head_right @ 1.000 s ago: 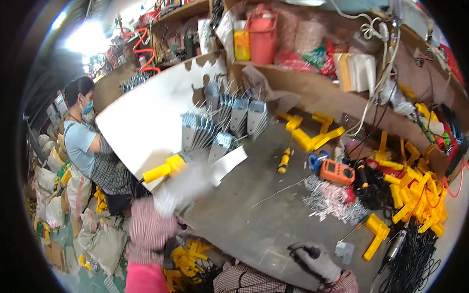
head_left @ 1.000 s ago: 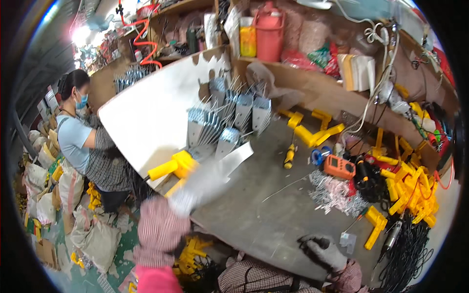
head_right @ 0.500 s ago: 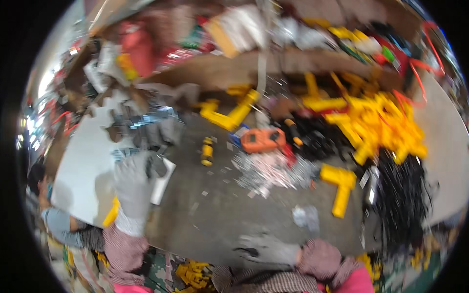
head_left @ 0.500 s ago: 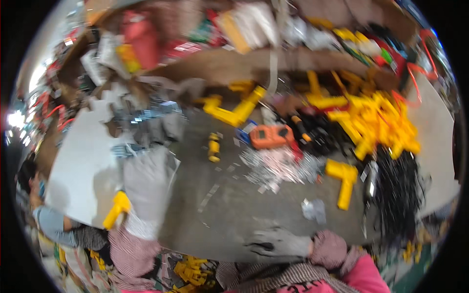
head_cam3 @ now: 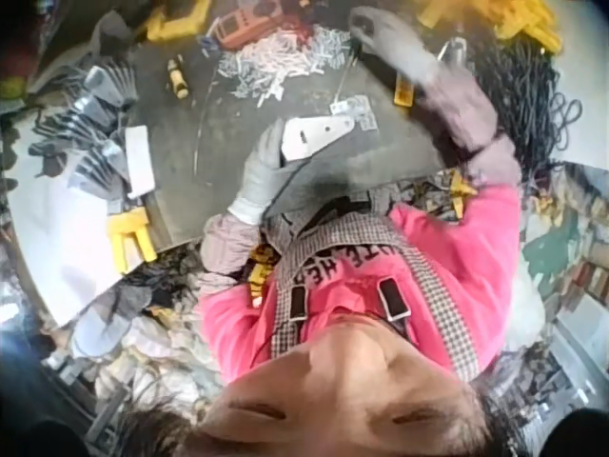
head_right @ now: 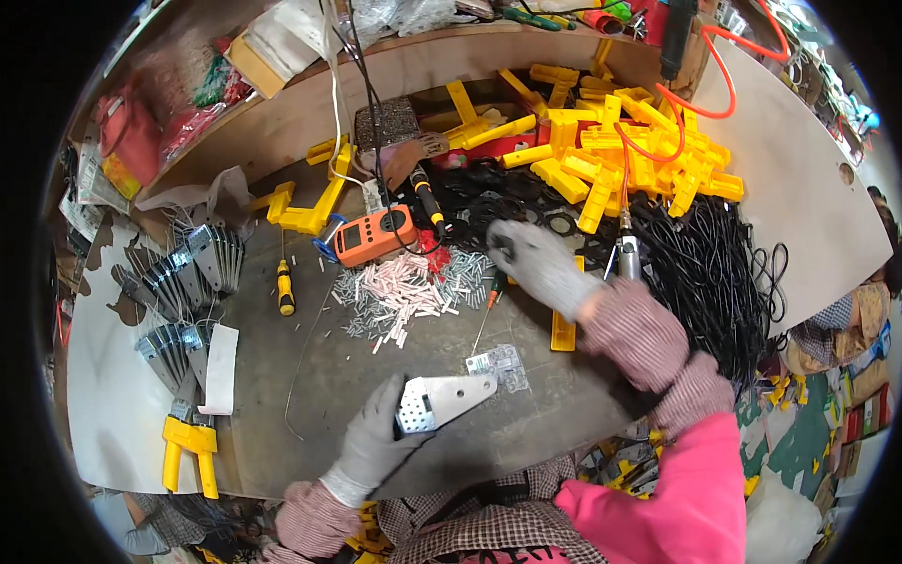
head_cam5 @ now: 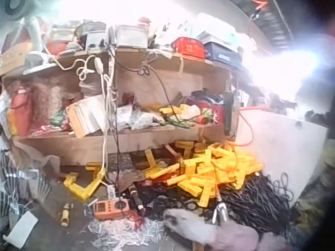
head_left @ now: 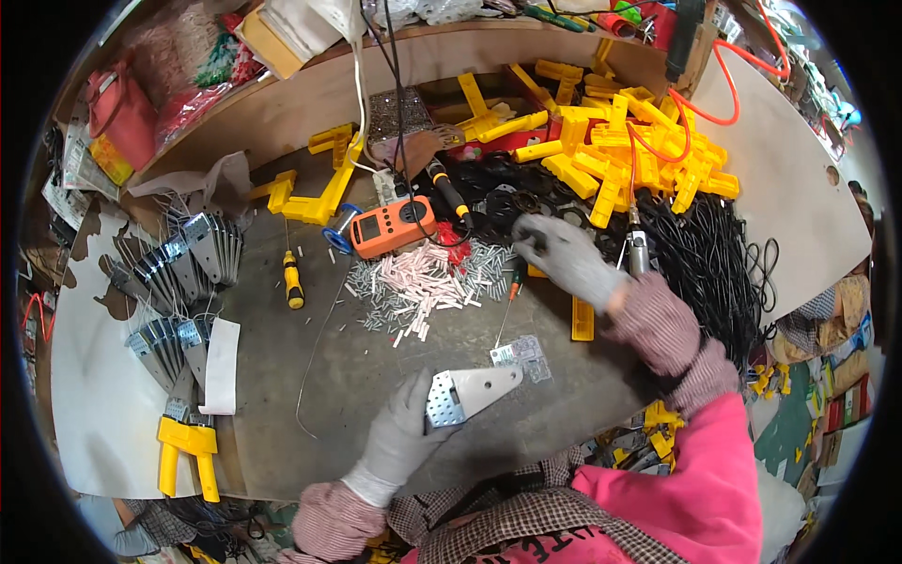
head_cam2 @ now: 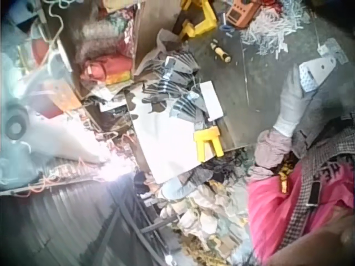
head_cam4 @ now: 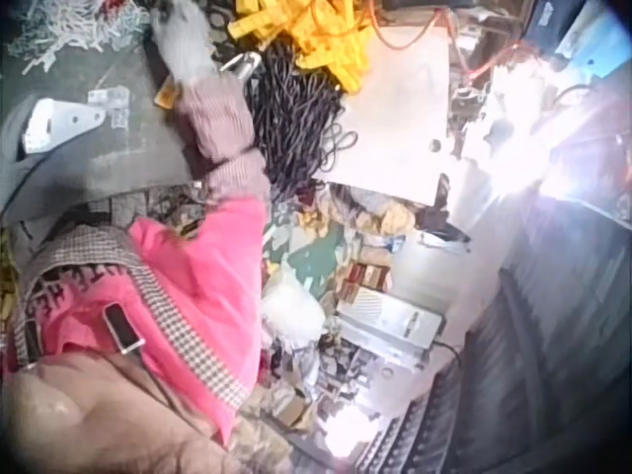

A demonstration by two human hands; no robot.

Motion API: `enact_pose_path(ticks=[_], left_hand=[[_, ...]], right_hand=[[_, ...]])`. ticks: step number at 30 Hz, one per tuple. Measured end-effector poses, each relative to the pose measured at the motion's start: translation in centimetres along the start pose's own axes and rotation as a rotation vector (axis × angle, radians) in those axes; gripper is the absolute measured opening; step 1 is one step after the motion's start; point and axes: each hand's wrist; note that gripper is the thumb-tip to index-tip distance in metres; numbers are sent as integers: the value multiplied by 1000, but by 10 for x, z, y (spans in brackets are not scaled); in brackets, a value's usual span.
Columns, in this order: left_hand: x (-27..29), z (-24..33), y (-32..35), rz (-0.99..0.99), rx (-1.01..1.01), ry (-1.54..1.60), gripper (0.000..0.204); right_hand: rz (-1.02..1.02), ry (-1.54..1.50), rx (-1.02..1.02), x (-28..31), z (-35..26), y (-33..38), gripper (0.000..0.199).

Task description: The recorder is assembling yellow plastic handles onto metal hardware components using a soldering iron, pneumatic screwdriver, and small screws.

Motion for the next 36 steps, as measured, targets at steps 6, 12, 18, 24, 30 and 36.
enact_pose_path(ticks=[6, 12, 18, 24, 30, 36], left_hand=[[-6, 28, -8, 217, 176, 188, 104], [35, 15, -2, 224, 86, 97, 90], [63, 14, -5, 310, -129, 173, 83], [46, -30, 46, 205, 219, 238, 66], [32, -33, 47, 152, 184, 356, 74], [36, -37, 38, 43, 213, 883, 77]], right_hand=[[51, 388, 157, -46, 10, -54, 22], [165, -454, -175, -19, 27, -48, 13], [-388, -1359, -228, -58, -130, 71, 17], [-241, -205, 448, -84, -140, 70, 40], [-250, -279, 367, -118, -132, 64, 37], [-274, -377, 443, -122, -125, 72, 30]])
Point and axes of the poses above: each hand's wrist, its own y-axis away from the middle knuckle, its own x-axis out of the back of the hand, z = x × y, and after that the axes turned 8 degrees about -z, right-handed
